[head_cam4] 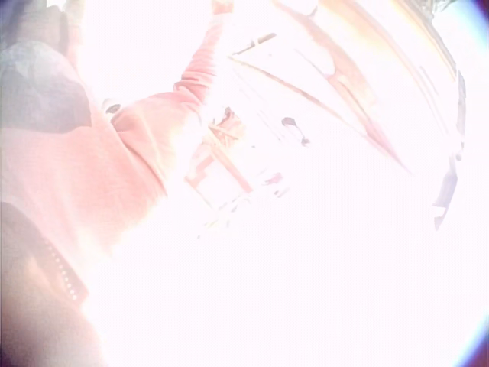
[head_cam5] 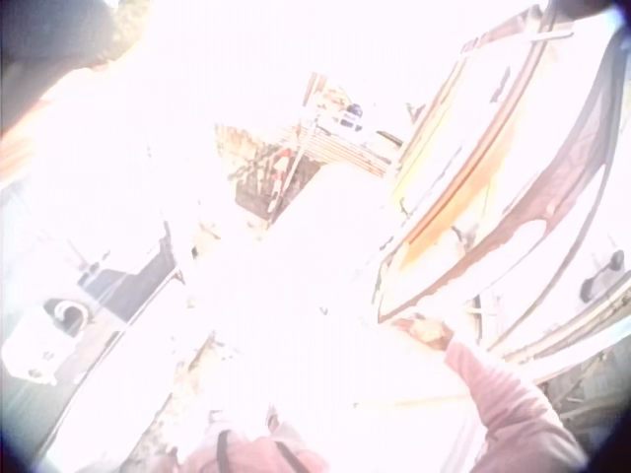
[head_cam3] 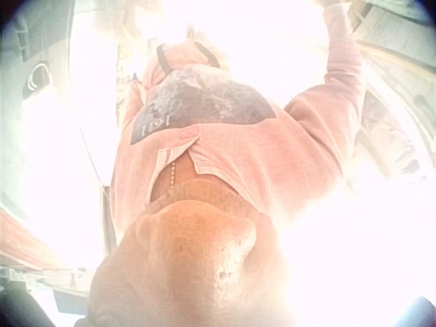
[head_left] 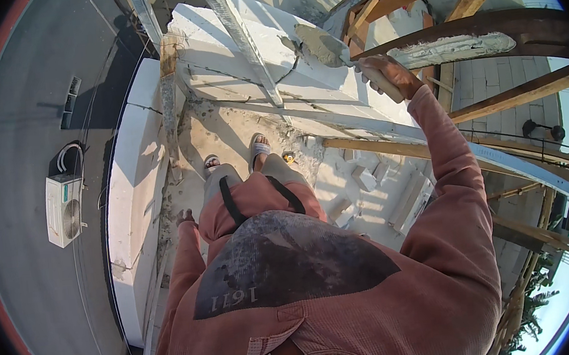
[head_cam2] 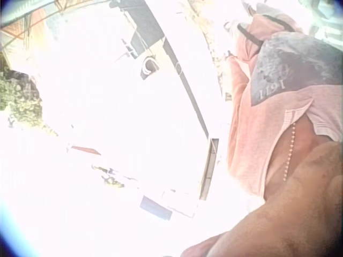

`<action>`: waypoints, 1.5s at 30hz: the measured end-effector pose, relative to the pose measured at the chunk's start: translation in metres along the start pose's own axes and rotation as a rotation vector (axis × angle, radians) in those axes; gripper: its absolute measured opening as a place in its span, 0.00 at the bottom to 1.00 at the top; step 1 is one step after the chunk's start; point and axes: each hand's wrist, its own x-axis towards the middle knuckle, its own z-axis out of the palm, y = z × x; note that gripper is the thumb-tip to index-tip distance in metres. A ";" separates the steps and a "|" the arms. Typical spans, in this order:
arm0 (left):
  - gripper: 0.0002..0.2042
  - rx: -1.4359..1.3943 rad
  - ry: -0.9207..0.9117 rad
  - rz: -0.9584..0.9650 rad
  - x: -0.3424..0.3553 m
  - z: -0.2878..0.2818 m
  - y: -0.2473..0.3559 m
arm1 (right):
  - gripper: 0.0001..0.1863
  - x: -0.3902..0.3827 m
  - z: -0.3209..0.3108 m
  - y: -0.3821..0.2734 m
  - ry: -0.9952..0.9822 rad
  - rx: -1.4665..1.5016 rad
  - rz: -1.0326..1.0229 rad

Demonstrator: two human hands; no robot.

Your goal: The person applies mortar to the joints of white blocks on a construction site using a trowel and then gathers more mortar from a bucket.

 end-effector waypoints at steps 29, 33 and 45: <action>0.29 -0.630 0.423 -0.125 -0.112 0.229 0.043 | 0.27 0.107 -0.108 -0.010 -0.212 -0.799 -0.367; 0.29 -0.629 0.450 -0.123 -0.107 0.227 0.047 | 0.30 0.097 -0.104 -0.060 -0.347 -0.821 -0.135; 0.25 -1.799 0.383 -0.646 -0.141 0.241 0.030 | 0.26 0.125 -0.089 -0.049 -0.469 -0.516 0.261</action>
